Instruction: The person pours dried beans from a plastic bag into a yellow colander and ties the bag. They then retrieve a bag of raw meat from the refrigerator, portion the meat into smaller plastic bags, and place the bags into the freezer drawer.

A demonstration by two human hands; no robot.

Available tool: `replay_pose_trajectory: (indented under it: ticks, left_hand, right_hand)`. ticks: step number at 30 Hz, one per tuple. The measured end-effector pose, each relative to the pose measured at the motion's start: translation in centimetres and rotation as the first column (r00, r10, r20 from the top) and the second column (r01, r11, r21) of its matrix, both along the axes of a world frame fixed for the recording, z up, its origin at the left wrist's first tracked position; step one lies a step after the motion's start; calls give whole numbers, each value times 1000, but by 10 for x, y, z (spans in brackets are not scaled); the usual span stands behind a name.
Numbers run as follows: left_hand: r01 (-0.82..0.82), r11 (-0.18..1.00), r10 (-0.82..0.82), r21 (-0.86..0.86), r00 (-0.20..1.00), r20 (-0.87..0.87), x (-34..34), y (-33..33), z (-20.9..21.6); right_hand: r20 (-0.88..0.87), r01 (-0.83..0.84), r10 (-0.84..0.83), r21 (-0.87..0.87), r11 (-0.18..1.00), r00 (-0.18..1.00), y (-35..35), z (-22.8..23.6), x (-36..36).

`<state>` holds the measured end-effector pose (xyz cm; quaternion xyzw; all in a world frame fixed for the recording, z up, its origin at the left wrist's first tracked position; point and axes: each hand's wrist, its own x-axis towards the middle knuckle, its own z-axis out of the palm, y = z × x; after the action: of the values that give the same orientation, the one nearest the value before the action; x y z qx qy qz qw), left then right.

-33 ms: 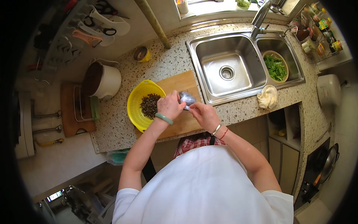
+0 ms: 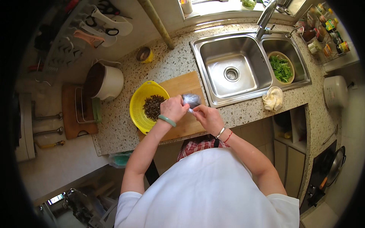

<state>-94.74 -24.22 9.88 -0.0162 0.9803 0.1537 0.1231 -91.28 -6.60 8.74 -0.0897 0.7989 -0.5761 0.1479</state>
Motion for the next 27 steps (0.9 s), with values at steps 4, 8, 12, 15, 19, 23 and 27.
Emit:
replay_pose_trajectory:
  ticks: [4, 8, 12, 15, 19, 23, 27]
  left_hand:
    - [-234, 921, 139, 312, 945, 297, -7, -12, -8]
    - [-528, 415, 173, 741, 846, 505, 2, -16, -26]
    - [-278, 741, 191, 612, 960, 205, 4, -12, -33]
    - [-8, 984, 10, 178, 1000, -14, 5, 1, -7]
    - [159, 986, -140, 57, 957, -254, 17, 6, 4]
    - [316, 947, -307, -53, 847, -435, 23, 5, 7]
    - [517, 842, -502, -154, 647, -574, 31, -3, 6]
  right_hand:
    - [236, -10, 24, -57, 998, 972, -5, 11, 11]
    - [185, -53, 71, -104, 993, 980, -5, -4, 21]
    - [135, -41, 54, -93, 995, 989, -2, -14, 15]
    - [-42, -16, 16, -6, 1000, 999, 3, -15, 0]
    - [-149, 7, 4, 69, 998, 989, 6, -9, -21]
    - [-125, 65, -55, 81, 995, 991, 10, -16, -31]
    - [-42, 12, -9, 81, 997, 999, 16, -32, -38]
